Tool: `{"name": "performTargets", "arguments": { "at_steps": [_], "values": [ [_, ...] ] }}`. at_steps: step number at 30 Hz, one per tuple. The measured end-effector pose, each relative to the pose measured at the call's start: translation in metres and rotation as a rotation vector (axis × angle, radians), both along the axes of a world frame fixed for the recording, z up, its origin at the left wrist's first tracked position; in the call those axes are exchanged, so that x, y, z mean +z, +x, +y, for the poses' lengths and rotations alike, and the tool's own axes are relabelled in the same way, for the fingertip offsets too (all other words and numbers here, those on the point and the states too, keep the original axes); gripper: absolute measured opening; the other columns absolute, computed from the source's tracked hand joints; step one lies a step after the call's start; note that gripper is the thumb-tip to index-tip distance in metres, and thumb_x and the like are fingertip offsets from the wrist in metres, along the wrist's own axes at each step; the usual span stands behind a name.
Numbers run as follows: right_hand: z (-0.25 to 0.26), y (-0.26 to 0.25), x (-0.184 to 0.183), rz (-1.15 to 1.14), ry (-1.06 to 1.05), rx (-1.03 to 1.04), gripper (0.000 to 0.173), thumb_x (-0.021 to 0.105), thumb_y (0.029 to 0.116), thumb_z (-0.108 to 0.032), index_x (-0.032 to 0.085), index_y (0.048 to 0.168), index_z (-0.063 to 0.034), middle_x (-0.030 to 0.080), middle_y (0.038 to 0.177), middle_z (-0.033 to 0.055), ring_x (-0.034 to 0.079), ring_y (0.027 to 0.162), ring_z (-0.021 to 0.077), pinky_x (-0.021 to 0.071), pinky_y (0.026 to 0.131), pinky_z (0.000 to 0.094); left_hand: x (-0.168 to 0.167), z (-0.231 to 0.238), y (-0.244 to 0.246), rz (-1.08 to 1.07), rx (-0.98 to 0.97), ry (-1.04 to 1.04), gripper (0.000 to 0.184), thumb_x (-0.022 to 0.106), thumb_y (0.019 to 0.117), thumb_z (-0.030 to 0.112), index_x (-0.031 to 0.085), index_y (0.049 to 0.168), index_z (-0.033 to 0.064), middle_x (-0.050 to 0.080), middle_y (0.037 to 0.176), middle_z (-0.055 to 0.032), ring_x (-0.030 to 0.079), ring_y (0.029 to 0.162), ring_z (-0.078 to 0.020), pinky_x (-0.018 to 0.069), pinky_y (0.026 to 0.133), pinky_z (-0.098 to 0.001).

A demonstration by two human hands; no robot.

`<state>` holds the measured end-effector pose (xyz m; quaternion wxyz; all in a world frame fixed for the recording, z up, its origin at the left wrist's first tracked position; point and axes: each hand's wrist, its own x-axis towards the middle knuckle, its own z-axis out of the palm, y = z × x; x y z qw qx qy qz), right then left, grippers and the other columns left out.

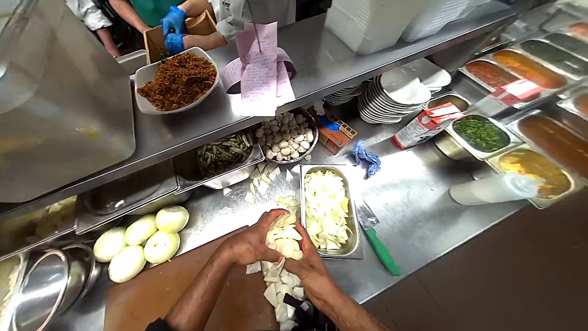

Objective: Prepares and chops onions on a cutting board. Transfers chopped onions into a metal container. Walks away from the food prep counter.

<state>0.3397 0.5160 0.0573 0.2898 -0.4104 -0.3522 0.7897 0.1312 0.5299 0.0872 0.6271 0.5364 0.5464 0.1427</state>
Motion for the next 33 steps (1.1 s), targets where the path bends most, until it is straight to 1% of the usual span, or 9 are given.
{"name": "performTargets", "arguments": {
  "at_steps": [6,10,16,20,23,26,28,30,33],
  "values": [
    [0.058,0.08,0.013,-0.375,0.212,0.033,0.106,0.085,0.0708,-0.008,0.028,0.16,-0.0137,0.059,0.143,0.0089,0.064,0.123,0.0191,0.0605,0.098,0.0405,-0.004,0.061,0.082,-0.089,-0.008,0.062,0.1,0.086,0.073,0.012,0.033,0.157,0.0268,0.039,0.156,-0.0179,0.054,0.134,-0.0297,0.0537,0.103,-0.0512],
    [0.075,0.103,0.012,-0.806,0.44,0.249,0.093,0.075,0.0783,-0.016,0.033,0.161,-0.016,0.048,0.153,0.0168,0.052,0.137,0.0275,0.0476,0.111,0.0476,-0.016,0.079,0.111,0.078,0.16,0.048,0.061,0.07,0.0881,0.012,0.051,0.145,0.0185,0.049,0.144,-0.0193,0.066,0.111,-0.0303,0.0623,0.083,-0.0477],
    [0.094,0.091,0.022,-1.076,0.669,0.246,0.071,0.071,0.089,-0.018,0.045,0.155,-0.0161,0.043,0.157,0.0182,0.056,0.134,0.0311,0.0526,0.106,0.0444,-0.001,0.132,0.128,0.483,0.117,0.262,0.053,0.063,0.0923,0.01,0.057,0.144,0.0179,0.054,0.146,-0.014,0.054,0.134,-0.0281,0.047,0.112,-0.0474],
    [0.105,0.096,0.015,-0.887,0.744,0.244,0.067,0.065,0.0914,-0.013,0.045,0.155,-0.0148,0.035,0.164,0.0167,0.043,0.147,0.0309,0.0432,0.117,0.0447,-0.003,0.153,0.131,0.537,-0.036,0.392,0.064,0.058,0.0876,-0.004,0.057,0.147,0.021,0.056,0.149,-0.0062,0.049,0.142,-0.0242,0.0382,0.119,-0.048],
    [0.106,0.119,-0.005,-0.595,0.703,-0.041,0.048,0.051,0.0943,-0.003,0.061,0.14,-0.0106,0.057,0.148,0.0102,0.058,0.133,0.0199,0.0537,0.107,0.0405,0.013,0.119,0.124,0.552,0.216,0.48,0.041,0.051,0.0962,0.004,0.069,0.131,0.016,0.066,0.135,-0.0051,0.061,0.128,-0.0205,0.0485,0.111,-0.0448],
    [0.105,0.154,-0.016,-0.733,0.594,-0.12,0.037,0.058,0.0976,-0.014,0.062,0.133,-0.0062,0.066,0.127,0.0127,0.071,0.102,0.0198,0.0629,0.084,0.0396,-0.001,0.039,0.128,0.48,0.295,0.621,0.028,0.051,0.1003,0.019,0.074,0.111,0.009,0.072,0.105,-0.0071,0.07,0.094,-0.0165,0.0597,0.086,-0.0356],
    [0.097,0.172,-0.025,-0.761,0.349,0.087,0.051,0.066,0.0982,-0.034,0.053,0.138,-0.0052,0.067,0.117,0.0149,0.072,0.087,0.0247,0.0635,0.075,0.0454,-0.029,-0.033,0.142,0.37,0.027,0.643,0.027,0.052,0.1018,0.016,0.075,0.113,0.0054,0.073,0.112,-0.0118,0.071,0.103,-0.0221,0.0585,0.094,-0.0415],
    [0.089,0.173,-0.044,-0.68,0.21,0.193,0.054,0.07,0.0941,-0.045,0.054,0.125,-0.0045,0.066,0.098,0.0134,0.068,0.076,0.025,0.0606,0.068,0.0452,-0.078,-0.08,0.151,0.345,-0.346,0.688,0.026,0.054,0.1042,0.023,0.073,0.117,0.0117,0.069,0.13,-0.007,0.06,0.129,-0.0247,0.044,0.113,-0.0511],
    [0.082,0.163,-0.076,-0.657,0.271,0.084,0.03,0.072,0.0899,-0.033,0.058,0.094,-0.006,0.055,0.074,0.0064,0.054,0.065,0.0199,0.0483,0.061,0.0409,-0.138,-0.105,0.148,0.476,-0.458,0.7,0.021,0.054,0.1053,0.022,0.072,0.114,0.0147,0.061,0.142,-0.0044,0.046,0.145,-0.0283,0.0219,0.122,-0.0676]
  ]
}}
